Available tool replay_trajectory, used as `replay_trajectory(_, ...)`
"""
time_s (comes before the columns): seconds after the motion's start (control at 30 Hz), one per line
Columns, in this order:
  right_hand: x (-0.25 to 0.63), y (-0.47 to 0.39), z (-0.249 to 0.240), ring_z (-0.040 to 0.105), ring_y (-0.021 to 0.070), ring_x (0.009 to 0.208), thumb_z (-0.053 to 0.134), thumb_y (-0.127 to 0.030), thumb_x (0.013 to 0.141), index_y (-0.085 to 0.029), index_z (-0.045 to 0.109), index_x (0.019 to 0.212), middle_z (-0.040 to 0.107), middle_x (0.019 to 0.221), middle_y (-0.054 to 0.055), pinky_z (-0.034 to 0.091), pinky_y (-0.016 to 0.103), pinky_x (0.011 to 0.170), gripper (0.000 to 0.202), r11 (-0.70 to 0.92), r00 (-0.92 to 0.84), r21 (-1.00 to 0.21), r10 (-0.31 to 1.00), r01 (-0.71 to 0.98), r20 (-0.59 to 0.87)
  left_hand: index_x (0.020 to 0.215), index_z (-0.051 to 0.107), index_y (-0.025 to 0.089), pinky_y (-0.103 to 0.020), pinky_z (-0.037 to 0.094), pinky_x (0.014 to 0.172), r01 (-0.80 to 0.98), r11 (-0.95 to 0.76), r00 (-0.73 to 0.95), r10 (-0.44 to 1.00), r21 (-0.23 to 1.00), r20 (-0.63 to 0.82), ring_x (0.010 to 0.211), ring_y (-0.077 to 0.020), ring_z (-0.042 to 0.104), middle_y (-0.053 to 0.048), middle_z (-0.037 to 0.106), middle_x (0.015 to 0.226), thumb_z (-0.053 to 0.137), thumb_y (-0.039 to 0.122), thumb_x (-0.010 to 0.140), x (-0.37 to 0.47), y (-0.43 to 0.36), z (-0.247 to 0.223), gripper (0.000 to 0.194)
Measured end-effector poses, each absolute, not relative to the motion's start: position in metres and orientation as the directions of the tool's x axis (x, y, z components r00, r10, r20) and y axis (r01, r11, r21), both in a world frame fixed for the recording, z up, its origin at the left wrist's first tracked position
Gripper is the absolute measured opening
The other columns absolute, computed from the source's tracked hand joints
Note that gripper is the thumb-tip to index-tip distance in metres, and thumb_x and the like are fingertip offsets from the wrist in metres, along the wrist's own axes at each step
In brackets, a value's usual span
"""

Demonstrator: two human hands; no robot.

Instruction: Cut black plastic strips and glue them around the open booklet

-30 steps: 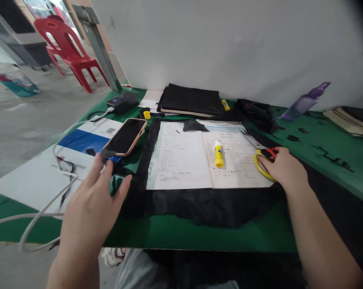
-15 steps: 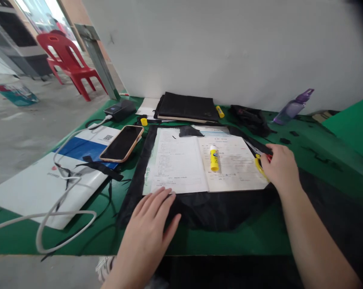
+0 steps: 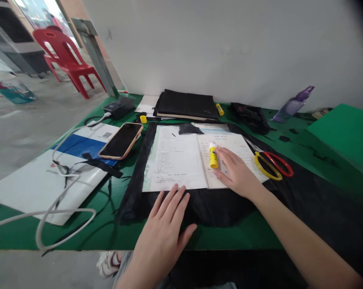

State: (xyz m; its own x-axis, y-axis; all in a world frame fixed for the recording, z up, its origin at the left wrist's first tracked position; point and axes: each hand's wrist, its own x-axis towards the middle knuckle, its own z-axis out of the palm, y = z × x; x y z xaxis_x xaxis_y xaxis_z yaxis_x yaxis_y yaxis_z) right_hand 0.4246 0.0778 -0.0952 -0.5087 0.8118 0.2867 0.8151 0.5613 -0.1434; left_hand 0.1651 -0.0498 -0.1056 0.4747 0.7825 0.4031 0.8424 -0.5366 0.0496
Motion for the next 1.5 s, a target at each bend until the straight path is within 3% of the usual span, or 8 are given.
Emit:
replay_trajectory(0.27,0.446,0.066,-0.1,0.016,0.0306,0.147,0.054,-0.072,0.077,-0.017,-0.007,0.153,0.017,0.159,0.016,0.016,0.055,0.119,0.112,0.584,-0.581,0.005,0.807,0.812,0.112,0.146,0.035,0.01,-0.06,0.037,0.106,0.857,-0.514,0.493,0.807,-0.023,0.326,0.142,-0.037,0.027,-0.014,0.033,0.154,0.04,0.061,0.092,0.164,-0.05,-0.106,0.074)
replay_trajectory(0.87,0.47,0.067,-0.095,0.014,0.038,0.145,0.047,-0.082,0.072,-0.015,-0.015,0.152,0.015,0.159,0.019,0.014,0.064,0.115,0.121,0.472,-0.469,0.088,0.881,0.877,-0.056,0.143,0.041,0.008,-0.064,0.036,0.105,0.846,-0.533,0.521,0.823,-0.009,0.227,0.139,-0.0405,0.031,-0.015,0.034,0.153,0.032,0.065,0.092,0.165,-0.048,-0.107,0.077)
replay_trajectory(0.93,0.463,0.068,-0.078,0.017,0.0393,0.145,0.047,-0.08,0.073,-0.013,-0.009,0.153,0.017,0.158,0.021,0.019,0.064,0.114,0.119,0.458,-0.454,0.045,0.888,0.888,-0.076,0.143,0.041,0.007,-0.065,0.036,0.105,0.845,-0.535,0.523,0.824,-0.005,0.219,0.139,-0.0409,0.032,-0.016,0.034,0.152,0.032,0.065,0.092,0.165,-0.048,-0.106,0.077)
replay_trajectory(1.03,0.441,0.071,-0.046,0.028,0.0348,0.142,0.04,-0.063,0.089,-0.018,0.013,0.153,0.029,0.156,0.014,0.029,0.06,0.112,0.083,0.434,-0.434,-0.021,0.901,0.901,0.03,0.144,0.039,0.008,-0.065,0.035,0.105,0.847,-0.532,0.519,0.828,0.007,0.212,0.14,-0.0406,0.03,-0.016,0.034,0.153,0.031,0.065,0.093,0.165,-0.049,-0.104,0.076)
replay_trajectory(1.13,0.414,0.081,-0.03,0.039,0.0315,0.137,0.036,-0.033,0.095,-0.023,0.039,0.143,0.042,0.149,0.01,0.022,0.064,0.112,0.048,0.497,-0.508,0.106,0.838,0.861,0.197,0.144,0.039,0.008,-0.066,0.033,0.107,0.849,-0.528,0.513,0.834,0.023,0.204,0.141,-0.04,0.028,-0.016,0.032,0.153,0.031,0.064,0.094,0.165,-0.049,-0.103,0.075)
replay_trajectory(1.23,0.393,0.095,-0.04,0.043,0.0316,0.133,0.032,-0.008,0.089,-0.022,0.048,0.137,0.048,0.145,0.012,0.021,0.066,0.111,0.052,0.498,-0.558,0.261,0.786,0.827,0.266,0.144,0.039,0.009,-0.066,0.03,0.108,0.851,-0.523,0.505,0.839,0.043,0.201,0.142,-0.0383,0.028,-0.016,0.032,0.154,0.03,0.063,0.094,0.165,-0.049,-0.103,0.074)
replay_trajectory(1.37,0.384,0.112,-0.063,0.043,0.028,0.134,0.036,-0.008,0.091,-0.021,0.053,0.133,0.05,0.144,0.008,0.028,0.056,0.112,0.048,0.676,-0.735,0.3,0.659,0.673,0.162,0.144,0.039,0.012,-0.06,0.028,0.113,0.845,-0.527,0.498,0.838,0.091,0.223,0.143,-0.0326,0.028,-0.013,0.034,0.153,0.032,0.061,0.095,0.164,-0.05,-0.102,0.07)
replay_trajectory(1.5,0.386,0.118,-0.063,0.059,0.0222,0.112,0.034,-0.004,0.09,-0.018,0.066,0.11,0.07,0.113,0.008,0.029,0.051,0.111,0.04,0.743,-0.796,0.293,0.586,0.602,0.151,0.139,0.045,0.015,-0.057,0.03,0.113,0.83,-0.537,0.487,0.829,0.151,0.273,0.14,-0.0306,0.034,-0.011,0.044,0.149,0.038,0.056,0.095,0.163,-0.051,-0.099,0.061)
